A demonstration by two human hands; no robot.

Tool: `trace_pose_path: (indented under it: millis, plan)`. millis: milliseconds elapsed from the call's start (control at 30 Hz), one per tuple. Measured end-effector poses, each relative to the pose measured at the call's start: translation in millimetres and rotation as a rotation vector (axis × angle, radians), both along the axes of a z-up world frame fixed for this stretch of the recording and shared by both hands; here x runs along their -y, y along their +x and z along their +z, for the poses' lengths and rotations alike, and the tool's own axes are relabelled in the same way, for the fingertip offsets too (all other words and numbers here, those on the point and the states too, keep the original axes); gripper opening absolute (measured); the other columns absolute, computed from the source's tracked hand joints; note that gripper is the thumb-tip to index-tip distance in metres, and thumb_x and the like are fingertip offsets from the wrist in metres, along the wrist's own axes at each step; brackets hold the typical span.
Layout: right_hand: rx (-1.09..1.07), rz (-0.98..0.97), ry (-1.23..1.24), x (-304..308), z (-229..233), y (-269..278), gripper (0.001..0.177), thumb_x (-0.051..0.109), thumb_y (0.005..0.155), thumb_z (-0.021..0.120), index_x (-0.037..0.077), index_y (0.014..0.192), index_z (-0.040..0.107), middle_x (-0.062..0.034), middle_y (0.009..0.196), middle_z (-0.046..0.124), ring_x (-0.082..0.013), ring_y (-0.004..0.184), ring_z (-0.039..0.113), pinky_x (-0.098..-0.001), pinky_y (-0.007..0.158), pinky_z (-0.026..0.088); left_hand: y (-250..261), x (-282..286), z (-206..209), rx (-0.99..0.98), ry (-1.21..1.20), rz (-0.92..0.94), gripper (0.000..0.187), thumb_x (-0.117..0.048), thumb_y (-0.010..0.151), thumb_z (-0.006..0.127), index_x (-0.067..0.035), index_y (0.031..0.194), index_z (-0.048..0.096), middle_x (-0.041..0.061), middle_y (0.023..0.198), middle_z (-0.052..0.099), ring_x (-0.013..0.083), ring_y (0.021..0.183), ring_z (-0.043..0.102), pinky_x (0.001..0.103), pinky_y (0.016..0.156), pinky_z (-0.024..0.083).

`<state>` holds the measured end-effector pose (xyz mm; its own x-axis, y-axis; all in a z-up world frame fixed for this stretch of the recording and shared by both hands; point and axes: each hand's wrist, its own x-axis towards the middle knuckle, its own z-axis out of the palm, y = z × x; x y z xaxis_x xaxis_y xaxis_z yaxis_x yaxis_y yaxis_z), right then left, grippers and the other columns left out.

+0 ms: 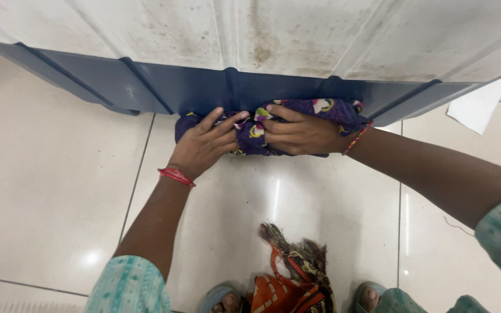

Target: The person wipes the exterior of a white and blue top-loading washing machine with a purple floral cloth. They repeatedly rub the front panel and lower base, moving the cloth across different areas of the machine's surface.

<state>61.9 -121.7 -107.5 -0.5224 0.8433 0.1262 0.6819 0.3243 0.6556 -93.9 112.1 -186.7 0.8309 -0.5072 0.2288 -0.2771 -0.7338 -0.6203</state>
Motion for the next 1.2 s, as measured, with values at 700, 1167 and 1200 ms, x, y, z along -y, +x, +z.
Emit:
trace_pose_path:
  millis: [700,1167,1200]
  plan:
    - [-0.274,-0.147,-0.375,3,-53,27,0.063,0.018,0.096,0.05,0.001,0.155,0.032,-0.0133,0.164,0.029,-0.0247,0.153,0.026,-0.0466,0.127,0.016,86,207,-78,0.226,-2.098,0.765,0.062,-0.007,0.091,0.063,0.017,0.134,0.026,0.026,0.126,0.032,0.0383,0.113,0.058,0.045,0.094,0.054]
    - [-0.101,-0.602,-0.534,195,-10,68,0.056,0.021,0.093,0.053,0.016,0.147,0.038,0.0065,0.151,0.038,-0.0147,0.137,0.044,-0.0416,0.109,0.038,136,358,-66,-0.125,-2.07,0.616,0.048,-0.01,0.088,0.065,0.015,0.125,0.049,0.035,0.124,0.055,0.0464,0.109,0.062,0.05,0.095,0.05]
    - [0.181,-0.527,-0.534,203,-6,70,0.06,0.019,0.089,0.057,0.012,0.145,0.039,0.0017,0.153,0.037,-0.0164,0.14,0.042,-0.0396,0.113,0.035,137,366,-61,-0.061,-2.107,0.57,0.056,-0.008,0.085,0.065,0.018,0.13,0.043,0.037,0.126,0.051,0.0489,0.109,0.059,0.053,0.094,0.048]
